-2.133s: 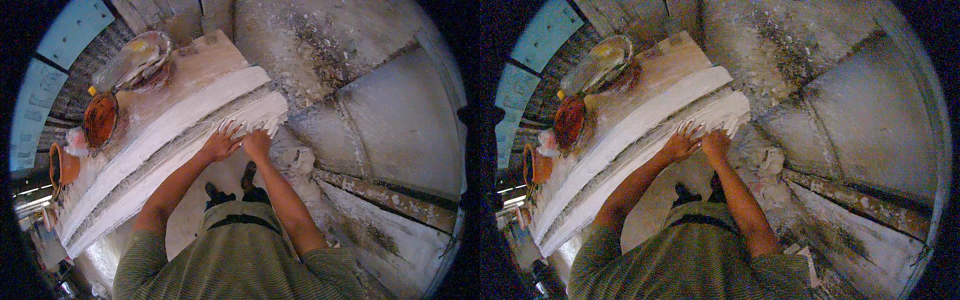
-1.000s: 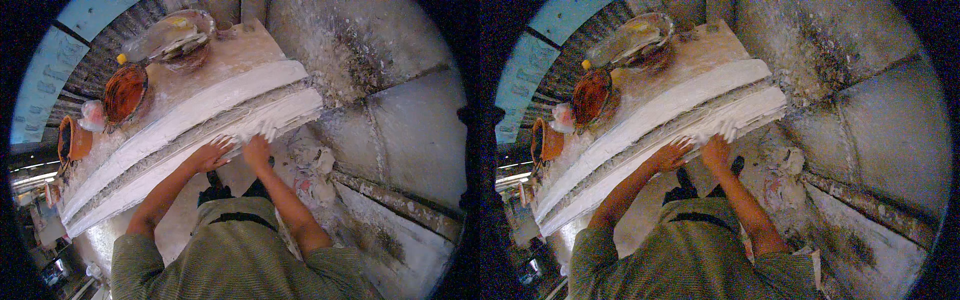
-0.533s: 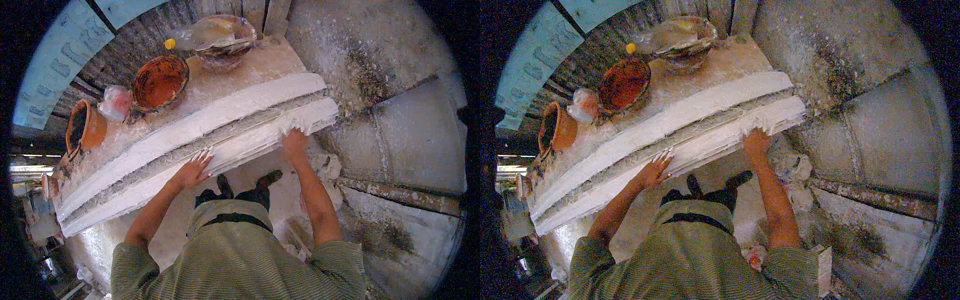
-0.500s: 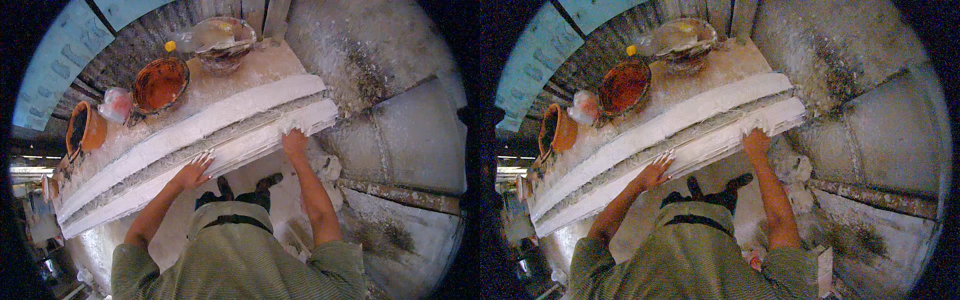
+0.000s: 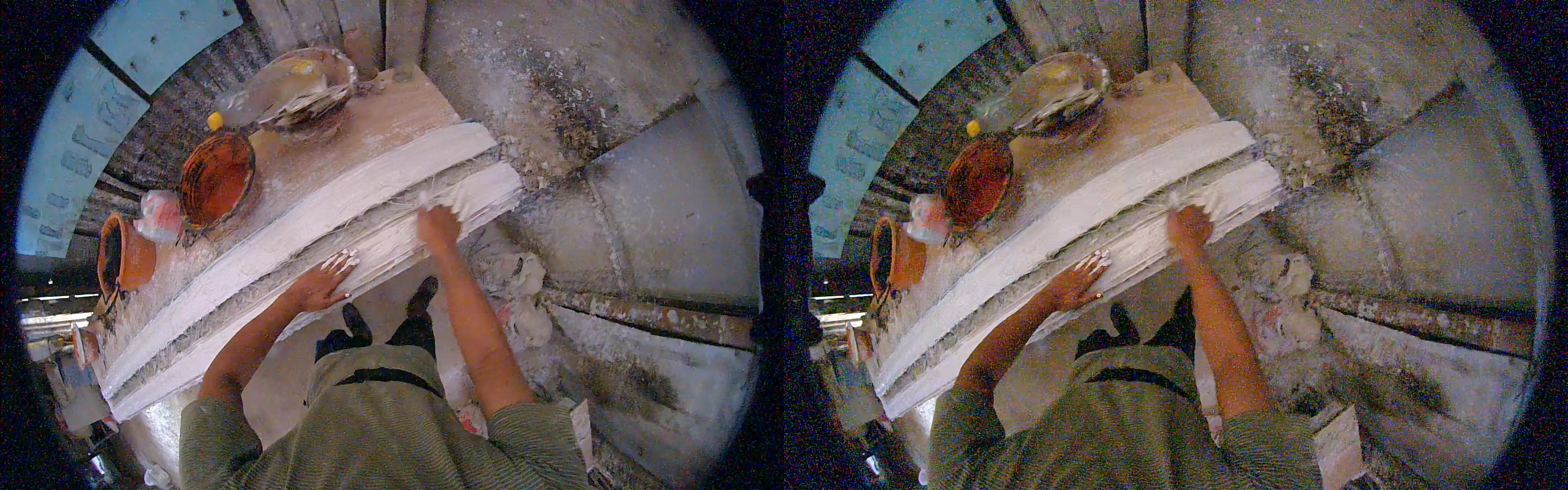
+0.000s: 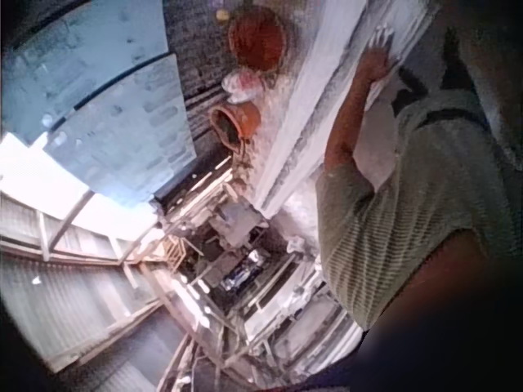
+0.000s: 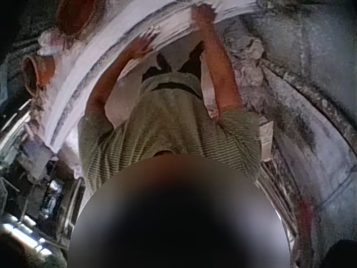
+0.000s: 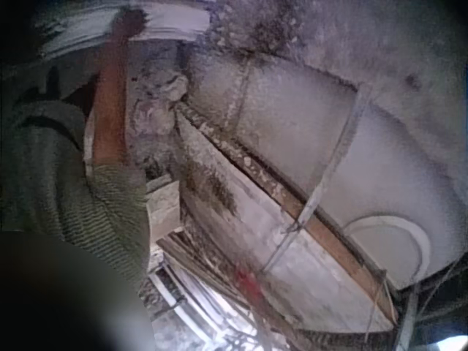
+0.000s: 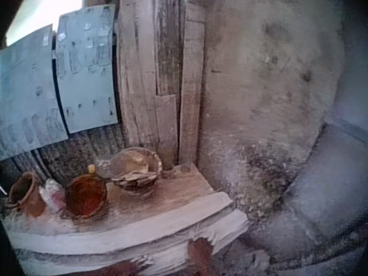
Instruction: The person applies a white paste to the edges and seams of long wooden planks using their hands. They repeatedly smooth the material along the plank surfaces, working along the length of each piece in a workshop setting.
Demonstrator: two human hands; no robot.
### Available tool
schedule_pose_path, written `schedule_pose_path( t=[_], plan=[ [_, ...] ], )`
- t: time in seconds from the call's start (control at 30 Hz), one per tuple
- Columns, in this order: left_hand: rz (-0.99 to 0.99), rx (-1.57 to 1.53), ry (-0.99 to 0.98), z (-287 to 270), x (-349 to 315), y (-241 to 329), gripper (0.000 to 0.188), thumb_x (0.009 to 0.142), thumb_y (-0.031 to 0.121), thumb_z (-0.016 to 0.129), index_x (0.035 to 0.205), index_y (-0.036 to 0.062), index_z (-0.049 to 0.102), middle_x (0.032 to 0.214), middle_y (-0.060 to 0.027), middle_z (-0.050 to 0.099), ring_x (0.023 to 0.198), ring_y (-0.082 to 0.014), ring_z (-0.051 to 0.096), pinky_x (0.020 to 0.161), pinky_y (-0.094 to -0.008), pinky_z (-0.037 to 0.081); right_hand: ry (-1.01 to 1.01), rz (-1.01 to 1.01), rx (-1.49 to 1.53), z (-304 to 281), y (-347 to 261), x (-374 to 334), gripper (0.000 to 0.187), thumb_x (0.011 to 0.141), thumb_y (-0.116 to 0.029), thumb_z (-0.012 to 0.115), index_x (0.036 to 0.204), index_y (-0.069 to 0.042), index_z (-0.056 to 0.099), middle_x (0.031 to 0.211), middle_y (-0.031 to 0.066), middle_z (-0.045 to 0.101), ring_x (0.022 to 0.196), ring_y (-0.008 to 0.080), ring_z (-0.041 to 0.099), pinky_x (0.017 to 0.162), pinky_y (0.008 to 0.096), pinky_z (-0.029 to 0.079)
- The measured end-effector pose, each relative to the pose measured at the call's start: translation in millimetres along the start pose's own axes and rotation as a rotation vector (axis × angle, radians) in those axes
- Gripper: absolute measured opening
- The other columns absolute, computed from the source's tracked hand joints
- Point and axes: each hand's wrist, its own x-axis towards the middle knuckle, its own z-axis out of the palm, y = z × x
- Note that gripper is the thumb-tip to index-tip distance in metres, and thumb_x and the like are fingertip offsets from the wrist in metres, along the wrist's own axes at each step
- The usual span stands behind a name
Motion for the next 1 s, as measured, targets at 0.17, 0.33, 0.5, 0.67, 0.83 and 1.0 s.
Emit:
schedule_pose_path(
  t=[0.17,0.33,0.5,0.67,0.83,1.0],
  plan=[
    [0.031,-0.096,0.026,-16,68,12,0.077,0.097,0.05,0.042,0.153,0.0022,0.019,0.158,-0.029,0.016,0.147,-0.0425,0.017,0.12,-0.0486,0.018,0.257,-0.066,-0.098,-69,102,102,0.052,0.096,-0.045,0.043,0.113,-0.002,0.067,0.11,0.0216,0.068,0.106,0.042,0.063,0.094,0.0546,0.047],
    [0.002,-0.152,-0.009,-35,165,34,0.082,0.097,0.055,0.041,0.154,0.0015,0.016,0.158,-0.0291,0.015,0.147,-0.0432,0.017,0.12,-0.0488,0.017,0.165,-0.064,0.142,-96,175,182,0.055,0.1,-0.047,0.036,0.112,-0.001,0.065,0.11,0.0224,0.066,0.109,0.0377,0.062,0.099,0.0501,0.045],
    [0.03,-0.27,0.118,-41,284,59,0.078,0.098,0.055,0.04,0.156,0.0096,0.016,0.158,-0.026,0.019,0.146,-0.0423,0.02,0.118,-0.0519,0.023,0.099,0.148,0.91,-134,226,239,0.063,0.098,-0.056,0.037,0.121,-0.001,0.059,0.118,0.0189,0.063,0.112,0.0366,0.057,0.101,0.0499,0.043],
    [0.109,-0.196,0.296,-39,354,94,0.072,0.099,0.054,0.038,0.154,0.0087,0.023,0.157,-0.0228,0.024,0.145,-0.0406,0.025,0.117,-0.0512,0.026,-0.141,0.183,1.774,-232,261,251,0.071,0.095,-0.064,0.041,0.128,-0.002,0.056,0.123,0.0159,0.061,0.113,0.0361,0.054,0.103,0.0497,0.042],
    [0.196,-0.178,0.468,-21,320,91,0.069,0.1,0.054,0.037,0.148,0.0054,0.035,0.157,-0.0188,0.029,0.145,-0.0362,0.027,0.117,-0.0468,0.027,0.219,0.117,1.593,-287,262,229,0.067,0.097,-0.057,0.043,0.14,-0.007,0.043,0.143,0.0132,0.049,0.13,0.0303,0.048,0.111,0.0434,0.038],
    [0.241,-0.129,0.361,-4,209,51,0.067,0.1,0.053,0.036,0.147,0.0049,0.037,0.155,-0.0186,0.031,0.144,-0.035,0.028,0.116,-0.0456,0.03,0.702,-0.005,0.999,-232,251,223,0.061,0.098,-0.049,0.044,0.14,-0.006,0.045,0.141,0.0174,0.05,0.129,0.0344,0.049,0.109,0.0466,0.039]
  ],
)
